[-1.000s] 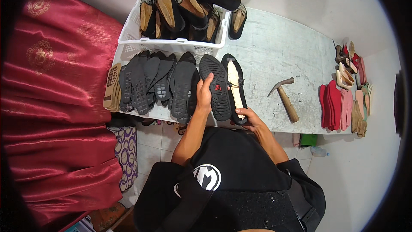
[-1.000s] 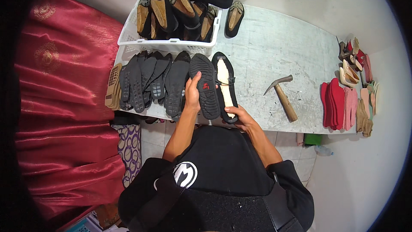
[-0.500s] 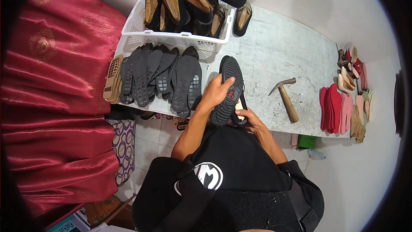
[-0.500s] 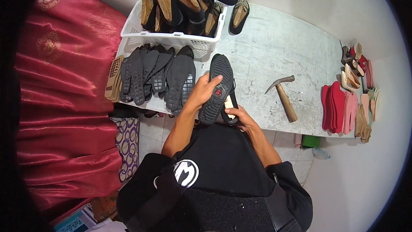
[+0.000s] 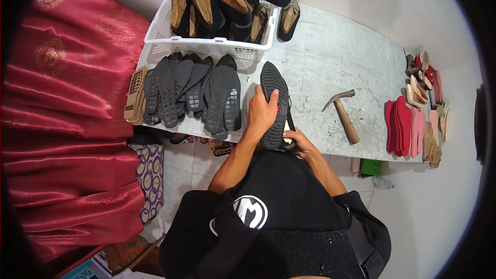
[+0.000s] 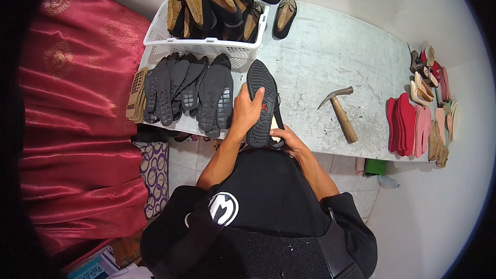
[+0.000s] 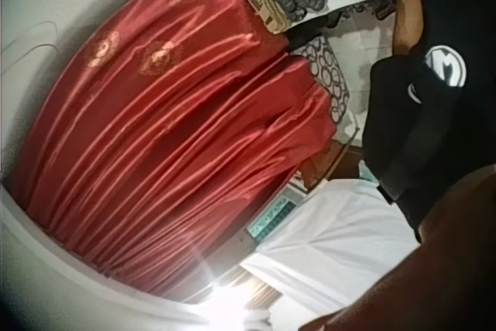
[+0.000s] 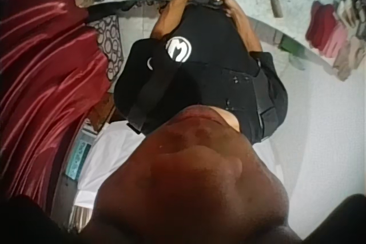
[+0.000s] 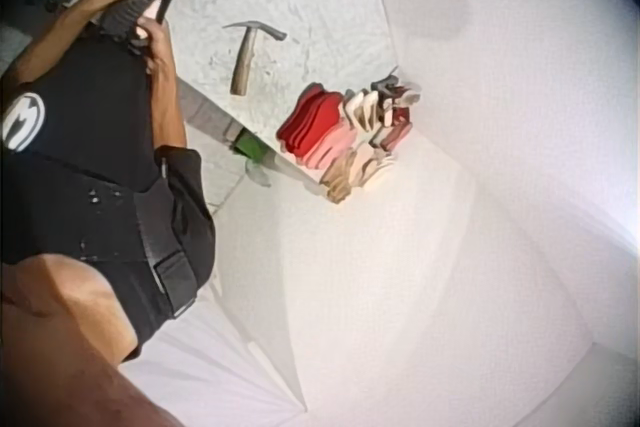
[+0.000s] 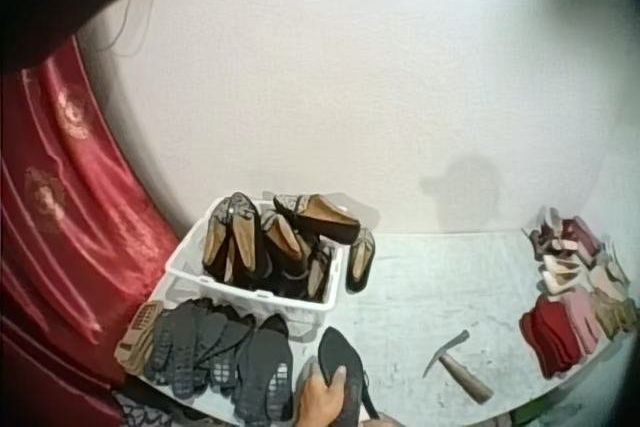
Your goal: The person hammers the sole of a shoe with a hammer to attach it to the shoe upper.
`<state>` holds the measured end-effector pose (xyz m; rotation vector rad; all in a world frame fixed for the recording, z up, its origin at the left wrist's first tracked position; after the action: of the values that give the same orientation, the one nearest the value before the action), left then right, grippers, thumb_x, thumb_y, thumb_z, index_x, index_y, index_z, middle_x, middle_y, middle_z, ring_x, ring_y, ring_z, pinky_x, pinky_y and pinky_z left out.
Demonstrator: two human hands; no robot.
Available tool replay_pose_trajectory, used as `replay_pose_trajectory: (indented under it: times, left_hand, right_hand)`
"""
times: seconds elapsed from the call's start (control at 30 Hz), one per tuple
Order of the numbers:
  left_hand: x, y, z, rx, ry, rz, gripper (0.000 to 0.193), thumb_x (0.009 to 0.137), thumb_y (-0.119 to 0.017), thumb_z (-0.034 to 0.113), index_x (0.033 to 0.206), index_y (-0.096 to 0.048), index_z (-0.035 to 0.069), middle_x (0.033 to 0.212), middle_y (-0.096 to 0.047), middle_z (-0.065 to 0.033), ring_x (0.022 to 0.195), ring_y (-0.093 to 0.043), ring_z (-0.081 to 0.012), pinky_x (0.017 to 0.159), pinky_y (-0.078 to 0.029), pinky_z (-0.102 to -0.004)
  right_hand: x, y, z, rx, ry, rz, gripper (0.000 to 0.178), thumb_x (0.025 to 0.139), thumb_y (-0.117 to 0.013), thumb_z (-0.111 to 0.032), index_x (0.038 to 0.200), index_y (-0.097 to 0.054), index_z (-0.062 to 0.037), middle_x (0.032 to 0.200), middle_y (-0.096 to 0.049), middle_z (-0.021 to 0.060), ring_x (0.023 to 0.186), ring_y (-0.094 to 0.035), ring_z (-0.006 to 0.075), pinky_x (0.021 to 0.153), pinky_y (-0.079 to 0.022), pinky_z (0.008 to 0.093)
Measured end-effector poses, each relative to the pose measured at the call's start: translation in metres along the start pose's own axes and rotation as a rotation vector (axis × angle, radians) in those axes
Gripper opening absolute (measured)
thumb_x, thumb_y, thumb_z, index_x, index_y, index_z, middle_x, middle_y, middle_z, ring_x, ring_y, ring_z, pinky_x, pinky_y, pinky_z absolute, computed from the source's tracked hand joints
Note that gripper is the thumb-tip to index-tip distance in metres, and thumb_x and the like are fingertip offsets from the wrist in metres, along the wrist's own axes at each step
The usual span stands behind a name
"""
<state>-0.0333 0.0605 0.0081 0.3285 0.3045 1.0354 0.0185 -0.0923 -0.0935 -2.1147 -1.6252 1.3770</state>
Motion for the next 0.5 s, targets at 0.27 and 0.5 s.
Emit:
replay_pose_trajectory:
  times: [0.27,0.5]
  left_hand:
    - [-0.011,-0.006,0.012,-0.035,0.004,0.06,0.048,0.091,-0.056,0.019,0.123,-0.031,-0.007,0.086,-0.062,-0.0265,0.081,-0.064,-0.0396,0.073,-0.047,-0.0453]
    - [-0.004,-0.008,0.001,0.077,0.003,0.14,0.046,0.09,-0.056,0.018,0.125,-0.034,-0.004,0.08,-0.061,-0.0219,0.073,-0.062,-0.0349,0.069,-0.044,-0.0467]
  right_hand:
    - [0.003,-0.003,0.0,-0.016,0.003,0.044,0.039,0.084,-0.062,-0.016,0.117,-0.056,0.0038,0.104,-0.066,0.0097,0.087,-0.065,0.0159,0.076,-0.053,0.0308]
    - [0.014,0.0,-0.001,-0.013,0.072,0.039,0.041,0.088,-0.06,-0.021,0.12,-0.055,0.0038,0.107,-0.065,0.0077,0.094,-0.061,0.0152,0.084,-0.049,0.031]
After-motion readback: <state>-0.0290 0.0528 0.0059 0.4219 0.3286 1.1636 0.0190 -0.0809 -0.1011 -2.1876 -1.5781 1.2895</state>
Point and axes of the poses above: each hand's wrist, its own x-axis towards the middle knuckle, its own y-axis out of the back of the hand, z = x × y, the point moved 8 cm from there along x, towards the middle knuckle
